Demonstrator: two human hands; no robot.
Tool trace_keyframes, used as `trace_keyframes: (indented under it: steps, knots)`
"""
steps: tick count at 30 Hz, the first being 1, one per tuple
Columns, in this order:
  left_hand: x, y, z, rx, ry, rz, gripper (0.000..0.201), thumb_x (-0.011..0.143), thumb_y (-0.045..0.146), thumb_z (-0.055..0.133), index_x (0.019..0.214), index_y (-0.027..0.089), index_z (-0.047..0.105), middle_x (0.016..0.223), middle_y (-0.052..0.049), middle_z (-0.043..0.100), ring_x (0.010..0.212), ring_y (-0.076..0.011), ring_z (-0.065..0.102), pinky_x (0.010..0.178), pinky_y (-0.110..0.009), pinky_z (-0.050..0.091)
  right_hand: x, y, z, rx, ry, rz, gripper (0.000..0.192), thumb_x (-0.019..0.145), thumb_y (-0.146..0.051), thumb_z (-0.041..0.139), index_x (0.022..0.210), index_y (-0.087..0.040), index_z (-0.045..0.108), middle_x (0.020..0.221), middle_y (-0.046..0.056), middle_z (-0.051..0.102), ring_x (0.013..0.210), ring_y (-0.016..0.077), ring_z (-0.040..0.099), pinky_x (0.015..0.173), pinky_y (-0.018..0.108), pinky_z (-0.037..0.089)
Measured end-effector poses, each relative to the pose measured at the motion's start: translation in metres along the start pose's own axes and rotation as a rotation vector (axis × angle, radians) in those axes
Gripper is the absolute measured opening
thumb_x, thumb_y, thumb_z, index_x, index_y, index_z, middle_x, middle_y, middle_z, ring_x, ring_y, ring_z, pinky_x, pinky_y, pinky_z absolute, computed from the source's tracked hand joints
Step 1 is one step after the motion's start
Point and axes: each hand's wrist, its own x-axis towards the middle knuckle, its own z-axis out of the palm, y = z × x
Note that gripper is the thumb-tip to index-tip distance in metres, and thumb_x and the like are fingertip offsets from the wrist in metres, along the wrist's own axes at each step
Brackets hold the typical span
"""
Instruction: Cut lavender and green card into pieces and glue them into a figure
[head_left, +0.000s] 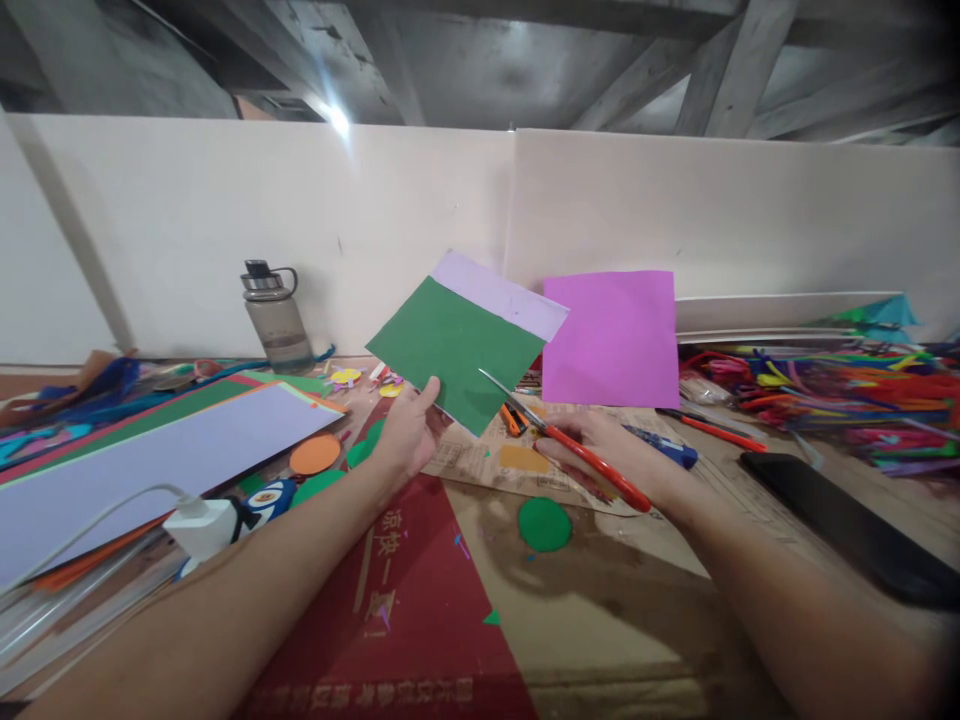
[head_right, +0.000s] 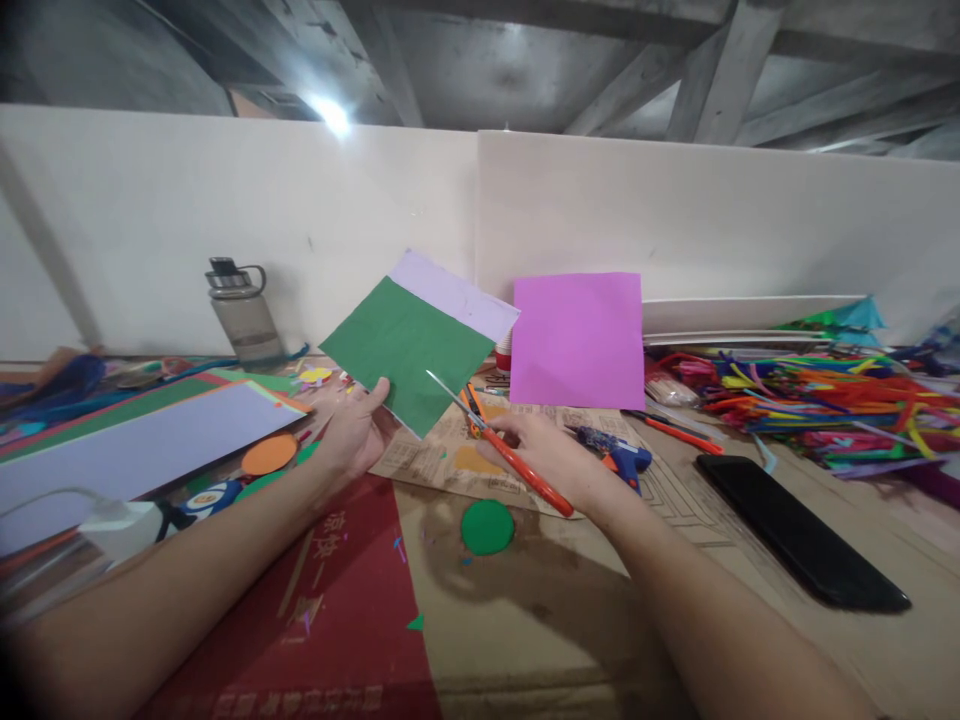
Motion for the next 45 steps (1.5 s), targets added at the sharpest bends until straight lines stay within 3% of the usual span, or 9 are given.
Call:
trace_keyframes:
  steps: [8, 19, 25, 29, 36, 45]
  knots:
    - [0.001, 0.001, 0.001, 0.021, 0.002, 0.019, 0.021, 0.079, 0.018, 0.072, 0.095, 0.017, 0.059, 0.105, -0.007, 0.074, 0.103, -0.022, 0.069, 0.102, -0.044, 0.051, 0.001, 0.0, 0.004, 0.064, -0.028, 0.098, 0.037, 0.088, -0.051, 0.051, 0.085, -0.017, 0.063, 0.058, -0.002, 0.049, 0.043, 0.0082, 0.041, 0.041, 0.021, 0.026]
    - [0.001, 0.002, 0.002, 0.009, 0.042, 0.004, 0.033, 0.079, 0.018, 0.072, 0.11, 0.017, 0.062, 0.108, -0.007, 0.074, 0.101, -0.0218, 0.07, 0.101, -0.044, 0.051, -0.001, -0.007, 0.006, 0.029, -0.008, 0.133, 0.038, 0.089, -0.049, 0.05, 0.082, -0.015, 0.066, 0.053, -0.003, 0.044, 0.042, 0.0084, 0.037, 0.04, 0.023, 0.023]
    - [-0.002, -0.003, 0.0, 0.055, -0.045, -0.026, 0.055, 0.071, 0.018, 0.079, 0.123, 0.017, 0.06, 0.115, -0.009, 0.072, 0.109, -0.0241, 0.067, 0.104, -0.043, 0.049, 0.002, -0.006, 0.009, -0.027, 0.003, -0.06, 0.033, 0.091, -0.045, 0.051, 0.093, -0.017, 0.067, 0.082, 0.005, 0.067, 0.072, 0.0168, 0.058, 0.061, 0.026, 0.043]
    - [-0.006, -0.005, 0.002, 0.084, -0.08, -0.049, 0.062, 0.068, 0.02, 0.082, 0.126, 0.017, 0.06, 0.116, -0.011, 0.072, 0.111, -0.0265, 0.066, 0.105, -0.045, 0.049, 0.005, -0.001, 0.014, -0.026, 0.004, -0.069, 0.038, 0.092, -0.049, 0.049, 0.099, -0.017, 0.068, 0.091, 0.007, 0.069, 0.081, 0.0199, 0.061, 0.072, 0.03, 0.046]
    - [-0.002, -0.005, -0.002, 0.093, -0.111, -0.025, 0.062, 0.068, 0.022, 0.083, 0.125, 0.016, 0.061, 0.118, -0.011, 0.071, 0.116, -0.0264, 0.063, 0.108, -0.043, 0.046, 0.007, 0.0, 0.018, -0.058, 0.024, -0.028, 0.041, 0.091, -0.049, 0.051, 0.103, -0.015, 0.069, 0.074, 0.003, 0.062, 0.065, 0.0148, 0.052, 0.06, 0.027, 0.039]
    - [-0.004, -0.003, 0.001, 0.067, -0.069, -0.06, 0.052, 0.07, 0.019, 0.08, 0.119, 0.017, 0.063, 0.114, -0.01, 0.072, 0.109, -0.0251, 0.067, 0.104, -0.044, 0.049, 0.007, 0.001, 0.023, 0.02, 0.029, 0.013, 0.037, 0.09, -0.044, 0.05, 0.1, -0.015, 0.07, 0.055, -0.003, 0.044, 0.049, 0.011, 0.04, 0.051, 0.024, 0.032]
